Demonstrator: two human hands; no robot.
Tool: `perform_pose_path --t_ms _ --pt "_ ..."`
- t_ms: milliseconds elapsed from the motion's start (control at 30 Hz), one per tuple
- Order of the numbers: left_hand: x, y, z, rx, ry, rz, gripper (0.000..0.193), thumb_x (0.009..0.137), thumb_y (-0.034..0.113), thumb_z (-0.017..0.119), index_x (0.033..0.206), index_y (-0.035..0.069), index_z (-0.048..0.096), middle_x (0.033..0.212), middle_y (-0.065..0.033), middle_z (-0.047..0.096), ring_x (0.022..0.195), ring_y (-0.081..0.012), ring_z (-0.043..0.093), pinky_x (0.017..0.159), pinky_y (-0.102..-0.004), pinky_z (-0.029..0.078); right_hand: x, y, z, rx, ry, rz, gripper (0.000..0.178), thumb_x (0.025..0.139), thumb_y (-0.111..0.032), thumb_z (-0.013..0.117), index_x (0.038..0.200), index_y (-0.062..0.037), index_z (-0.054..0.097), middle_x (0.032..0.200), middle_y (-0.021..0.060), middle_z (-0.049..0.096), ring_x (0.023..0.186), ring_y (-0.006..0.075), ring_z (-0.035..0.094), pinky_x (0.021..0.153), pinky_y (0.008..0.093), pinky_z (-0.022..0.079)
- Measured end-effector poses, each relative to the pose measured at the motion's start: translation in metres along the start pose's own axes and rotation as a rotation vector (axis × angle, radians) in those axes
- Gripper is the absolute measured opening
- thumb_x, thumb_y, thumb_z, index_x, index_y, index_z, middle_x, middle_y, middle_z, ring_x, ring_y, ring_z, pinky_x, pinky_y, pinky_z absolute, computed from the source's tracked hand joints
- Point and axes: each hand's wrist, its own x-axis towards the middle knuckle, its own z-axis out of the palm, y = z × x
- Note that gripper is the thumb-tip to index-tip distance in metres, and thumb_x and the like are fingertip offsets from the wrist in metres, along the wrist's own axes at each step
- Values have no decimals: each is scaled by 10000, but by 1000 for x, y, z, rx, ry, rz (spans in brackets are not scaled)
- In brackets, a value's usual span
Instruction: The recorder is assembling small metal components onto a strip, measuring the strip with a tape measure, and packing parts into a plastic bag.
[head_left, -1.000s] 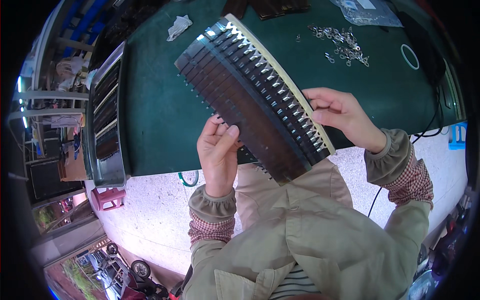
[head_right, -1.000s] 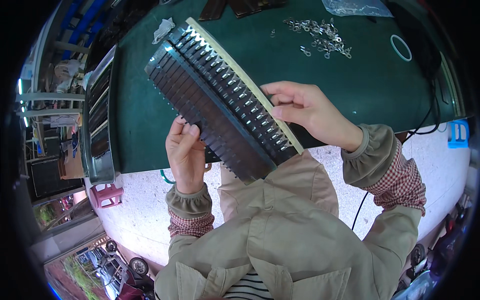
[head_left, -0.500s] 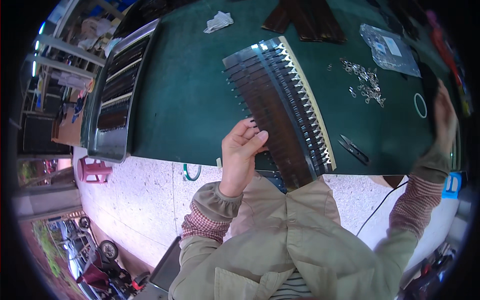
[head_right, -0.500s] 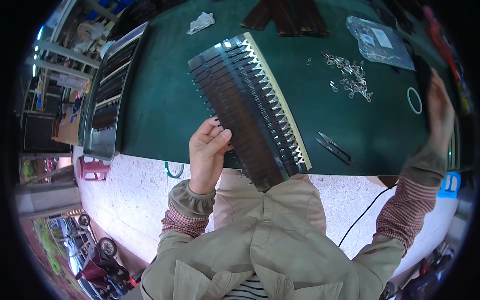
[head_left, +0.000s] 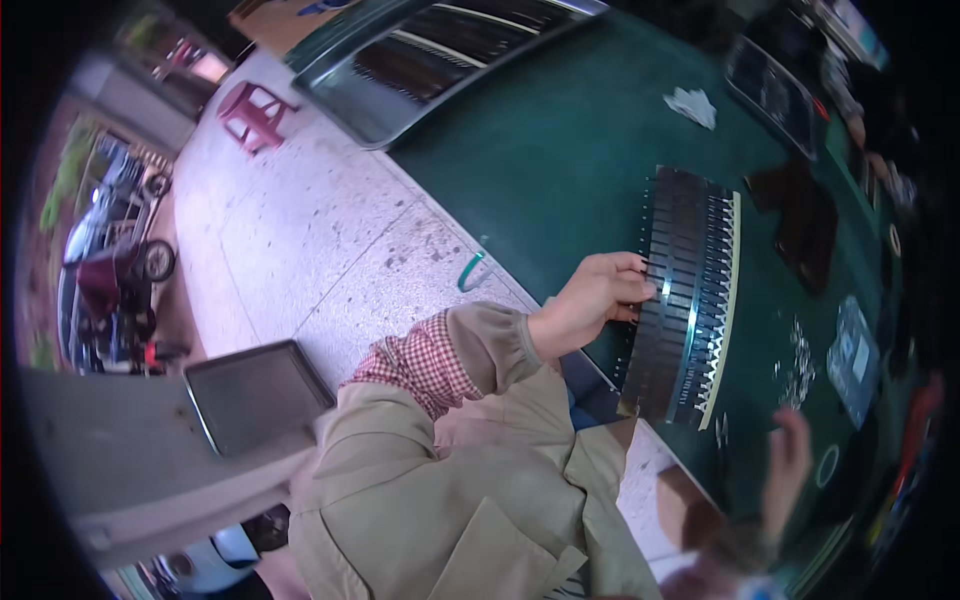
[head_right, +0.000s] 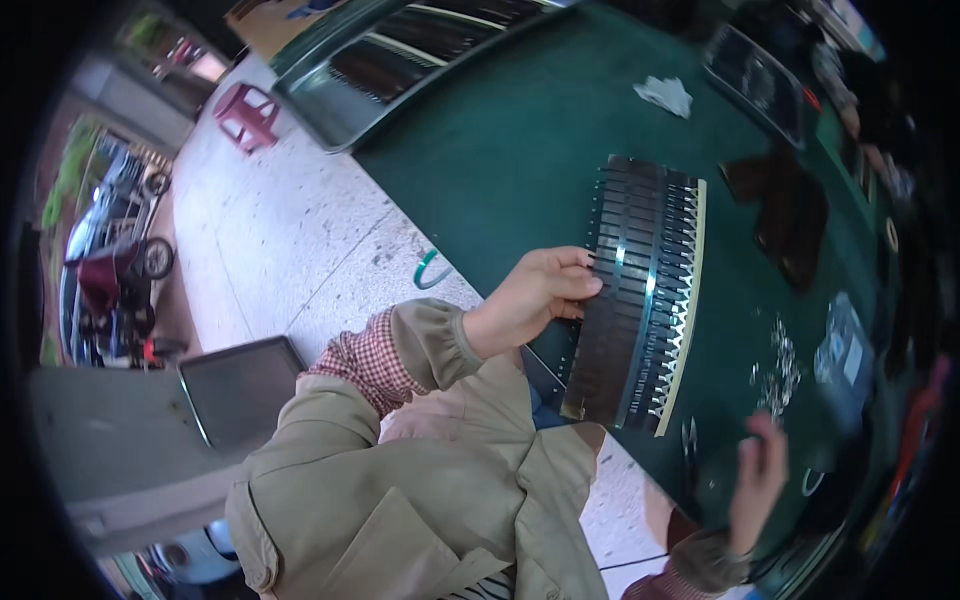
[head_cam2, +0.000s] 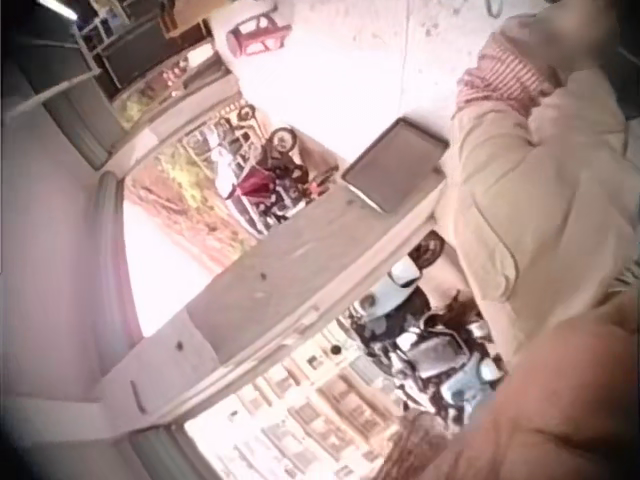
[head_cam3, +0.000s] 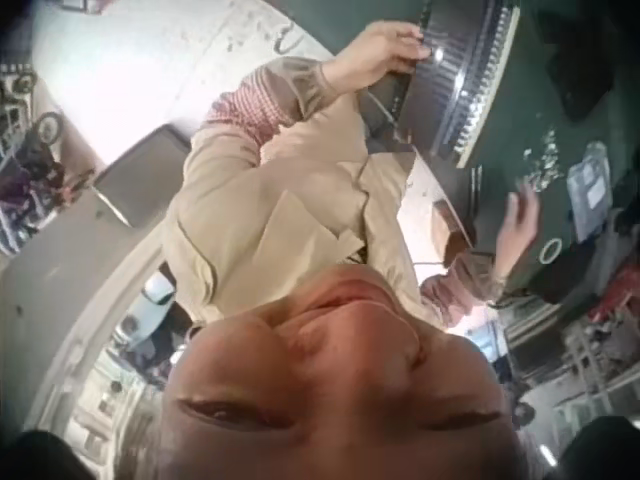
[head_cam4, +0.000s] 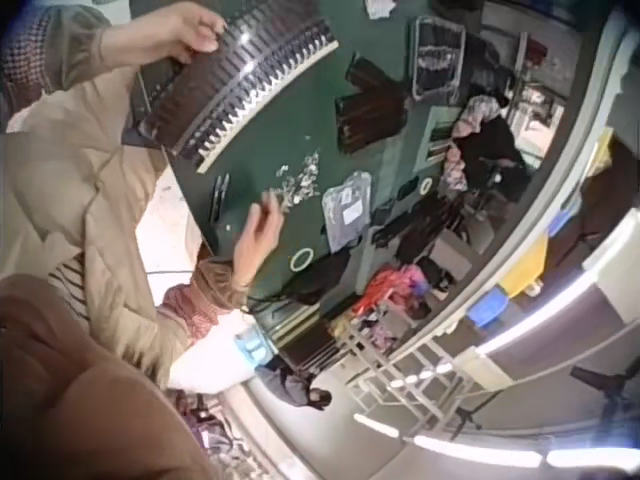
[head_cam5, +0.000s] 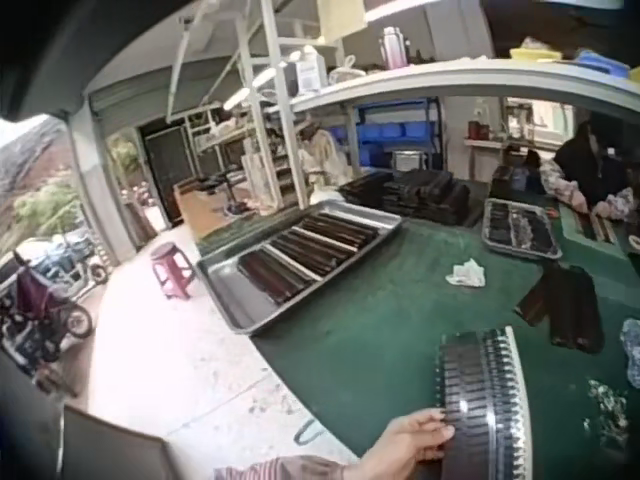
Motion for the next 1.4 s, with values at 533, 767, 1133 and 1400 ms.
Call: perform_pose_path --t_ms 533,767,1133,1400 --pt "51 269 -223 64 530 601 102 894 -11 629 962 51 585 925 -76 630 840 -228 630 768 -382 527 -13 10 71 -279 52 -191 383 936 55 521 1319 39 517 1308 190 553 1197 377 514 1016 454 404" --pt "77 302 -262 69 916 578 176 876 -56 621 1047 -19 596 993 -142 649 896 -278 659 853 -447 578 -16 7 69 -345 33 -197 357 946 61 506 1302 45 529 1299 201 558 1187 381 520 1012 458 406" --pt "86 290 -263 180 1049 549 159 866 -56 646 1022 -70 615 910 -153 664 748 -290 687 657 -424 635 -20 8 68 -328 66 -164 353 950 40 509 1295 6 570 1274 181 573 1202 343 536 1040 411 404" --pt "63 301 -266 681 1191 440 77 868 -5 677 861 -74 642 749 -171 679 586 -278 691 521 -373 614 -16 -1 73 -349 26 -199 367 932 46 507 1299 41 536 1307 194 557 1195 379 519 1015 459 407"
